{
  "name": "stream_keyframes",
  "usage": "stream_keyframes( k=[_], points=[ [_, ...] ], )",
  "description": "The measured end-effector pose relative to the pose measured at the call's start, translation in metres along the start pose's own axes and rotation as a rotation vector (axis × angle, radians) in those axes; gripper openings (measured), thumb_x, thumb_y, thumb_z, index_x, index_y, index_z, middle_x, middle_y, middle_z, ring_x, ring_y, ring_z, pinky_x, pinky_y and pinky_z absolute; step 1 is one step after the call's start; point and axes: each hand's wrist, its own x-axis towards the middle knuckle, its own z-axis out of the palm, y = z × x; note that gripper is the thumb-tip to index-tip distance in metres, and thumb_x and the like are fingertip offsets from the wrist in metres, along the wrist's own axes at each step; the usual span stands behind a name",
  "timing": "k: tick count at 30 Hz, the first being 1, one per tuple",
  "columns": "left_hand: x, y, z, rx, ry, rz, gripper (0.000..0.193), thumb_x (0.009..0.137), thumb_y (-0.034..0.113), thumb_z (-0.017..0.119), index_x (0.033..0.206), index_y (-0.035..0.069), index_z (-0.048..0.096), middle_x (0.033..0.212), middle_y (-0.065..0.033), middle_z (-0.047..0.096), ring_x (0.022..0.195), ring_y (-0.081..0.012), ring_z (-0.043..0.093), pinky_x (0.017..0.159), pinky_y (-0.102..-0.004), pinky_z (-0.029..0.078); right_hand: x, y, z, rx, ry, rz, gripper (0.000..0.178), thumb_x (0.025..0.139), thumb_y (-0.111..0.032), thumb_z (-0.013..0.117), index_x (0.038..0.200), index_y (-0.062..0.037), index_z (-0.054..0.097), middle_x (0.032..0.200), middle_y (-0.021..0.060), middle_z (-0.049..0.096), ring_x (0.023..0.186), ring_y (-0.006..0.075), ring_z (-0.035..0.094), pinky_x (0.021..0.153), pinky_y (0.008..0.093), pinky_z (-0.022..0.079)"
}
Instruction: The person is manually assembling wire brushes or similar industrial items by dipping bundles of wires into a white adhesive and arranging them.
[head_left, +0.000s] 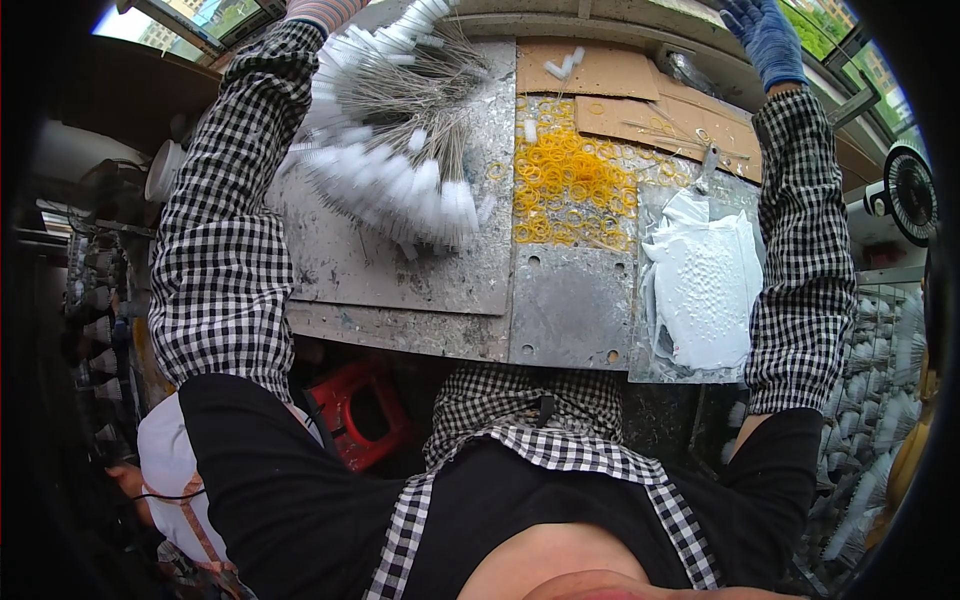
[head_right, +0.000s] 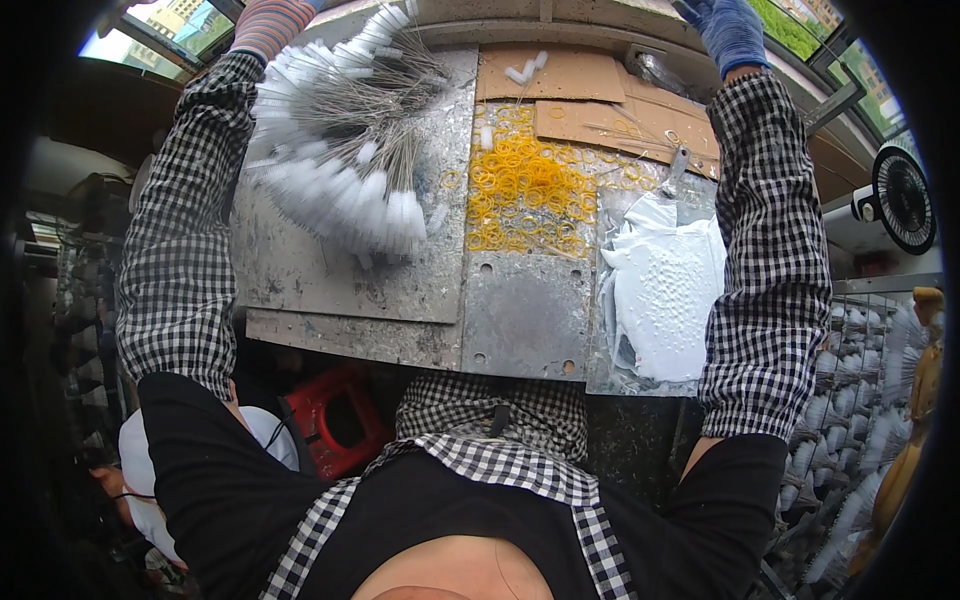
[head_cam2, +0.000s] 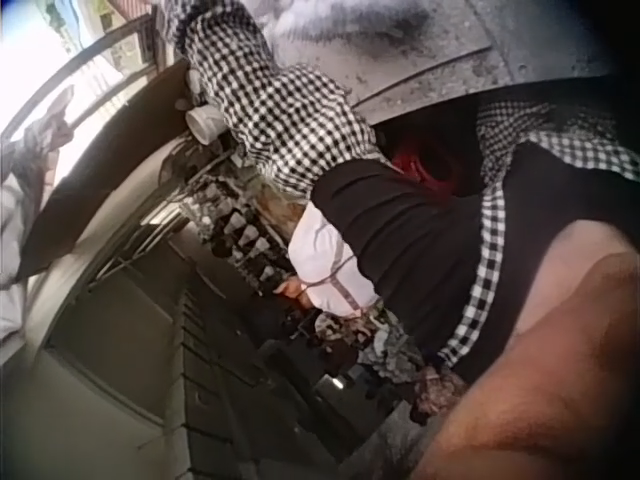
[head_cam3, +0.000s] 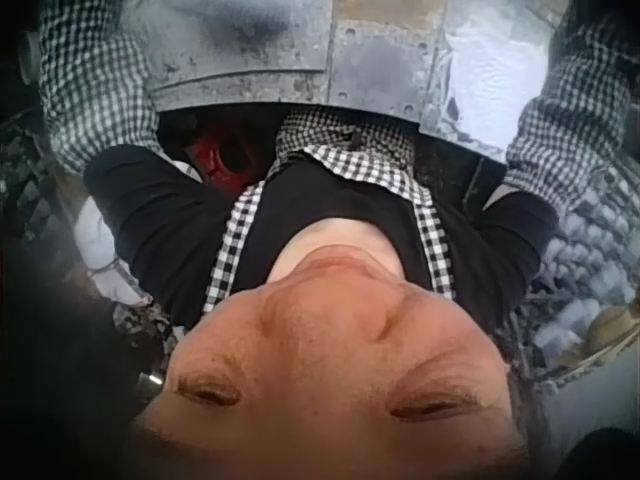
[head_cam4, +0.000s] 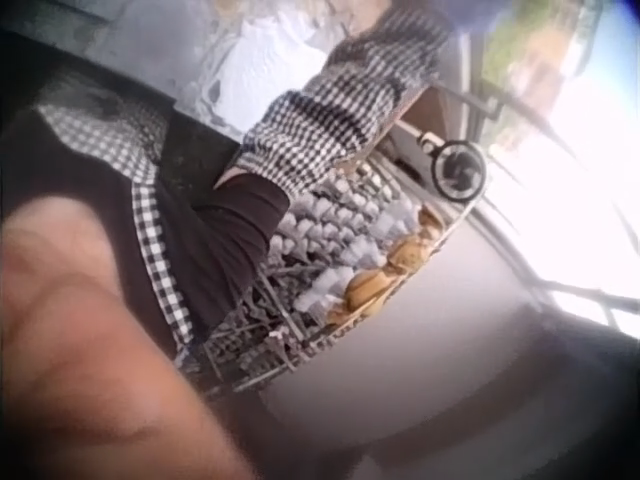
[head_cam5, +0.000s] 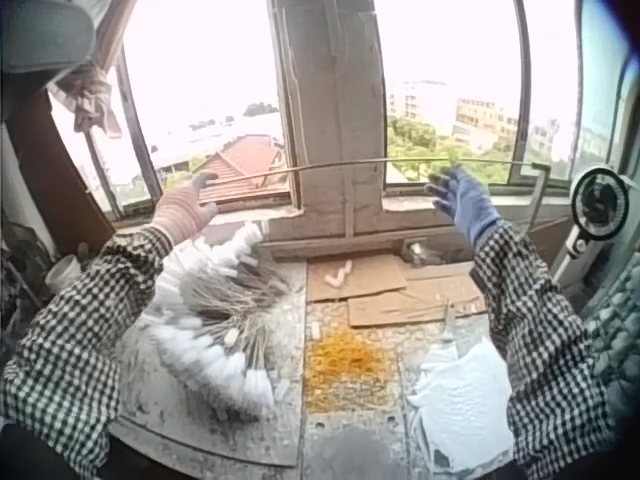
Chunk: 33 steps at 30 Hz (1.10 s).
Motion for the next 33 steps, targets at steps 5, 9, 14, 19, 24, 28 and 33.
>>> stream_keyframes(
  k=[5,9,14,19,24,28,33],
  points=[
    [-0.044,0.031,-0.01,0.289,0.465,0.15,0.071,0.081,0.025,0.068,0.144,0.009,0.039,0.119,-0.0239,0.058,0.101,-0.0419,0.062,0.092,-0.044,0.052,-0.154,0.105,0.077,-1.043,-0.808,-0.4,0.022,0.096,-0.026,0.065,0.111,-0.0113,0.069,0.086,0.0043,0.068,0.077,0.0152,0.065,0.07,0.0311,0.054],
    [-0.147,0.122,0.004,0.028,-0.582,-0.09,0.088,0.084,0.06,0.067,0.15,0.009,0.041,0.14,-0.0242,0.053,0.134,-0.0376,0.047,0.11,-0.0475,0.04,-0.218,0.223,0.11,-1.323,-0.996,-0.668,0.017,0.09,-0.016,0.06,0.105,-0.0125,0.067,0.089,0.0103,0.063,0.083,0.029,0.066,0.071,0.0394,0.056],
    [-0.194,0.129,0.014,0.251,-0.929,-0.066,0.1,0.074,0.065,0.073,0.152,0.014,0.036,0.151,-0.0195,0.042,0.14,-0.0409,0.039,0.115,-0.0575,0.029,-0.211,0.266,0.118,-1.507,-0.971,-0.918,0.011,0.089,-0.016,0.058,0.094,-0.0107,0.067,0.091,0.0113,0.065,0.086,0.0283,0.069,0.067,0.0398,0.056],
    [-0.229,0.087,-0.001,0.175,-0.76,0.095,0.089,0.073,0.054,0.077,0.146,0.016,0.044,0.141,-0.0137,0.051,0.135,-0.0332,0.045,0.114,-0.0521,0.032,-0.254,0.215,0.125,-1.332,-0.849,-0.935,0.013,0.089,-0.019,0.058,0.099,-0.0172,0.067,0.074,0.0065,0.063,0.069,0.0251,0.069,0.052,0.039,0.053],
    [-0.266,0.037,-0.013,0.095,-0.801,0.197,0.096,0.066,0.049,0.084,0.148,0.018,0.042,0.142,-0.0152,0.05,0.138,-0.0347,0.039,0.116,-0.0522,0.027,-0.327,0.23,0.156,-1.131,-0.933,-0.503,0.013,0.089,-0.015,0.053,0.096,-0.0085,0.062,0.073,0.0142,0.068,0.072,0.0349,0.071,0.054,0.0483,0.052],
    [-0.267,0.066,-0.006,0.218,-0.797,0.292,0.088,0.074,0.051,0.076,0.148,0.017,0.042,0.143,-0.0152,0.05,0.136,-0.0351,0.041,0.114,-0.0517,0.03,-0.351,0.263,0.16,-1.116,-0.809,-0.219,0.018,0.083,-0.016,0.059,0.098,-0.0045,0.06,0.08,0.0178,0.067,0.08,0.0372,0.07,0.067,0.0475,0.055],
    [-0.261,0.103,-0.002,0.461,-1.04,0.066,0.085,0.08,0.053,0.071,0.15,0.019,0.036,0.13,-0.0129,0.059,0.113,-0.0332,0.061,0.093,-0.0502,0.047,-0.392,0.259,0.192,-1.091,-0.831,-0.212,0.023,0.081,-0.019,0.06,0.098,-0.0022,0.063,0.086,0.0179,0.067,0.084,0.0336,0.068,0.069,0.0446,0.055]
  ],
)
